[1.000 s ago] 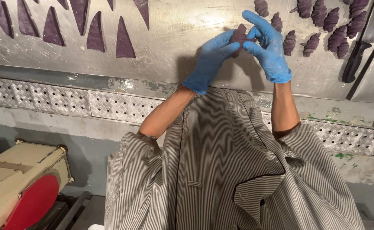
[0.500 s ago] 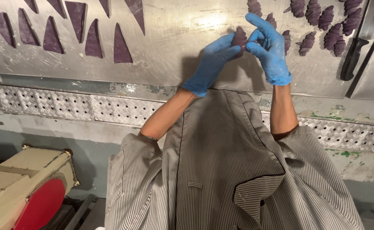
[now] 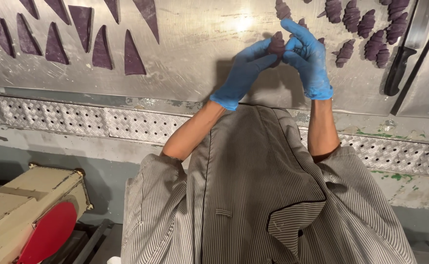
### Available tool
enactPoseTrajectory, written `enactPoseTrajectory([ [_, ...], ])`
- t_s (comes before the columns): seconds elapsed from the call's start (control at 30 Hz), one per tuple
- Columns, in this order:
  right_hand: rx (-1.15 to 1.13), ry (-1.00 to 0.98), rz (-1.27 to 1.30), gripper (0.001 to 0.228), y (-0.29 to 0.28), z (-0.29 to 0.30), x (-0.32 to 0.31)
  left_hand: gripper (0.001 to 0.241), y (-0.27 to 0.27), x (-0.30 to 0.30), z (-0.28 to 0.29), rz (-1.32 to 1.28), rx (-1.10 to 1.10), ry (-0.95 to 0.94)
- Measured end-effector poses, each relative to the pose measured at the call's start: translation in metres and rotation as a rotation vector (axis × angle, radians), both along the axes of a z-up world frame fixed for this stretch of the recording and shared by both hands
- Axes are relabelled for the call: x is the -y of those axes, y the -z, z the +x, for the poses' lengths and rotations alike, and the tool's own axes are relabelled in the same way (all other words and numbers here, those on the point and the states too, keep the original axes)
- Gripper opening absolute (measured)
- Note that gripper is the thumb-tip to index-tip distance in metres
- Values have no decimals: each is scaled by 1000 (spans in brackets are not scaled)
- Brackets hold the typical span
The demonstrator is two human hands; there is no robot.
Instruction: Roll triangle-shaped pieces of purple dough into croissant-like shapes on a metal work table.
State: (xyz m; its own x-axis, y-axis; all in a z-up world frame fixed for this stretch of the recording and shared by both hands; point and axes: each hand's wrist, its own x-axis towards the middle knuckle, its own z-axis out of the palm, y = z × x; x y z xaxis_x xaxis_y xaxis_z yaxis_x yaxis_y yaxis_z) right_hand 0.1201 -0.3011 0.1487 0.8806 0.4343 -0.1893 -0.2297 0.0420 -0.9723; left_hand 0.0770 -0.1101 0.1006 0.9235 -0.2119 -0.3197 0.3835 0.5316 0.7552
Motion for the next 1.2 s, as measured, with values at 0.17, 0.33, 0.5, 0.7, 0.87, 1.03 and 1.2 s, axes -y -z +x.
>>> enactPoseTrajectory([
  [0.17,-41,15,25,69,19,7,21,42,1,11,5,8,29,18],
  [0.33,-150,26,21,68,-13,17,15,43,19,24,7,-410,-40,79],
  [0.5,-215,-54,123,41,54,1,37,42,4,32,8,-643,-27,78],
  [0.7,-264,1,-244,18,44,-16,16,48,92,-17,-20,25,-131,10],
  [0.87,16,12,-964,32,75,-28,18,53,94,-160,7,969,-61,-241],
  [1.03,387,91,-1306,51,109,-45,9,56,153,-306,49,1710,452,-264],
  [1.2,444,269,-1354,62,90,-66,-16,48,186,-340,88,1967,462,-10],
])
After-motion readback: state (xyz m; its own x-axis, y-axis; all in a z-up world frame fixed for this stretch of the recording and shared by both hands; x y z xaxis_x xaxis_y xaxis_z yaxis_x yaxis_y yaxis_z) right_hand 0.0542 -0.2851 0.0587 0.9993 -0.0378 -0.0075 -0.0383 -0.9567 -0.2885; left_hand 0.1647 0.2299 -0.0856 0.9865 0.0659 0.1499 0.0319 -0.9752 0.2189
